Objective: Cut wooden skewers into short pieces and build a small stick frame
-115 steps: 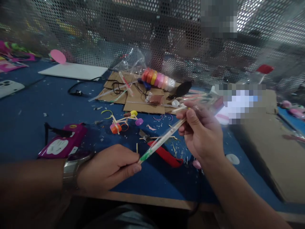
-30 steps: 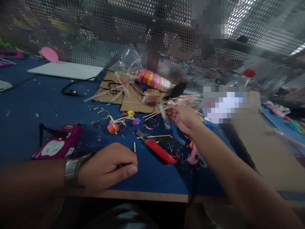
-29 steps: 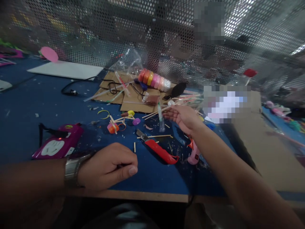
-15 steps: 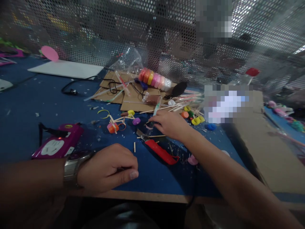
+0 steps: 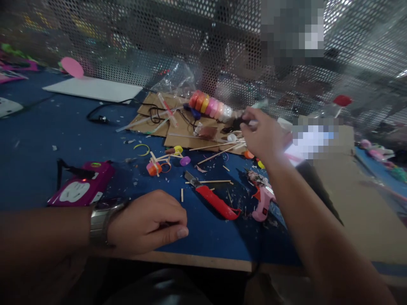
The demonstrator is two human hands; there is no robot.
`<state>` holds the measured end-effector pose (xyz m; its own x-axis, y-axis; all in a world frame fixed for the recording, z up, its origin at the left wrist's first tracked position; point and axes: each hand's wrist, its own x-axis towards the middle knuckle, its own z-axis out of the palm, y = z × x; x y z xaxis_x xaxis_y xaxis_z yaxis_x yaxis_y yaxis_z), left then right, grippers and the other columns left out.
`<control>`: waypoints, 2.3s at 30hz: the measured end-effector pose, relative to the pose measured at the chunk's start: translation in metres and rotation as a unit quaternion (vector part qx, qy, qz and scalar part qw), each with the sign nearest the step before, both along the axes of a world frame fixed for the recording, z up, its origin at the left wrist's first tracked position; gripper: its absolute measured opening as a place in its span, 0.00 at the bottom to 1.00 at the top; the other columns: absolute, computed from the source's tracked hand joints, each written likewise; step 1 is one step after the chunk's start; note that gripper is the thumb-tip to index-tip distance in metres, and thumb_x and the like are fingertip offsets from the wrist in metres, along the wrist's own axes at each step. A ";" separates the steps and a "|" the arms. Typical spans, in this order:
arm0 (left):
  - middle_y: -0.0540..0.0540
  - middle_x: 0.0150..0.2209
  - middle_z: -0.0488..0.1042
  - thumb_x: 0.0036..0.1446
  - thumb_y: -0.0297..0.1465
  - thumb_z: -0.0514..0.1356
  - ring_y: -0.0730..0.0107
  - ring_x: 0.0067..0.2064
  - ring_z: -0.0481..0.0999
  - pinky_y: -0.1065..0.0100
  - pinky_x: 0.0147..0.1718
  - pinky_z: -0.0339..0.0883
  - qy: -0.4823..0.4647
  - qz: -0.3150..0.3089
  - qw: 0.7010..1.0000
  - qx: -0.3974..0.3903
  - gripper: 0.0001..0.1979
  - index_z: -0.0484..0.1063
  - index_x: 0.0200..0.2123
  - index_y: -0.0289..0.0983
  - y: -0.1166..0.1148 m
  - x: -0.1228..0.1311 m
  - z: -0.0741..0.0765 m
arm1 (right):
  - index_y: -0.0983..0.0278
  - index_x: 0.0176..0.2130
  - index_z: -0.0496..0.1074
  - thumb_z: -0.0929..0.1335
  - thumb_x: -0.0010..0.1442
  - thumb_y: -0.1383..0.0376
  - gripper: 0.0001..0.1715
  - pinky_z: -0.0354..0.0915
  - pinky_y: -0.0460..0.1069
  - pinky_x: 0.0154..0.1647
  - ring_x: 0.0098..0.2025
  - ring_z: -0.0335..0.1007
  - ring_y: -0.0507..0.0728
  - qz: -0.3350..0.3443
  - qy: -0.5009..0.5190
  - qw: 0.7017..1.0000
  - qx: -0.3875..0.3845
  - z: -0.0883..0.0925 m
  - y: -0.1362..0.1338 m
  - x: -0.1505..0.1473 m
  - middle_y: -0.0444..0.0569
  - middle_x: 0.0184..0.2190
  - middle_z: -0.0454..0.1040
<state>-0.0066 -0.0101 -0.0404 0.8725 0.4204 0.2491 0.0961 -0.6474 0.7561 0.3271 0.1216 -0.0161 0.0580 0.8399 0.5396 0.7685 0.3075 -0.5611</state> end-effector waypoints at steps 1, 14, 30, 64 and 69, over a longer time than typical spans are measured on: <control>0.52 0.23 0.67 0.76 0.38 0.55 0.72 0.27 0.68 0.68 0.28 0.59 0.003 0.002 1.000 0.003 0.20 0.66 0.28 0.40 0.000 0.000 0.000 | 0.56 0.67 0.73 0.75 0.61 0.64 0.37 0.72 0.56 0.40 0.33 0.77 0.57 0.008 -0.009 1.000 -0.019 -0.001 0.003 0.002 0.53 0.54 0.82; 0.53 0.28 0.78 0.71 0.38 0.62 0.66 0.30 0.77 0.63 0.29 0.55 0.147 0.118 0.974 0.129 0.12 0.74 0.33 0.41 0.000 0.001 -0.007 | 0.62 0.57 0.78 0.77 0.64 0.58 0.23 0.74 0.60 0.51 0.51 0.82 0.68 0.230 -0.253 0.917 -0.206 -0.010 -0.134 -0.078 0.57 0.51 0.84; 0.43 0.32 0.82 0.71 0.42 0.62 0.49 0.33 0.85 0.61 0.25 0.65 0.356 0.211 0.877 0.247 0.14 0.76 0.47 0.37 0.006 0.006 0.013 | 0.64 0.58 0.75 0.66 0.75 0.57 0.19 0.72 0.61 0.47 0.49 0.79 0.70 0.149 -0.274 0.935 -0.170 -0.029 -0.132 -0.067 0.60 0.49 0.81; 0.41 0.39 0.86 0.75 0.37 0.57 0.43 0.39 0.87 0.52 0.33 0.77 0.383 0.206 0.876 0.206 0.18 0.76 0.59 0.34 0.008 0.008 0.011 | 0.61 0.43 0.72 0.65 0.74 0.65 0.07 0.68 0.53 0.46 0.44 0.76 0.60 0.239 -0.209 0.932 -0.175 -0.018 -0.133 -0.070 0.52 0.43 0.77; 0.46 0.30 0.83 0.73 0.45 0.60 0.55 0.32 0.84 0.62 0.29 0.68 0.179 0.230 0.942 0.166 0.20 0.82 0.54 0.36 0.005 0.003 0.006 | 0.59 0.37 0.75 0.69 0.69 0.62 0.07 0.62 0.49 0.30 0.29 0.68 0.54 0.232 -0.046 0.930 -0.281 0.005 -0.143 -0.076 0.41 0.28 0.74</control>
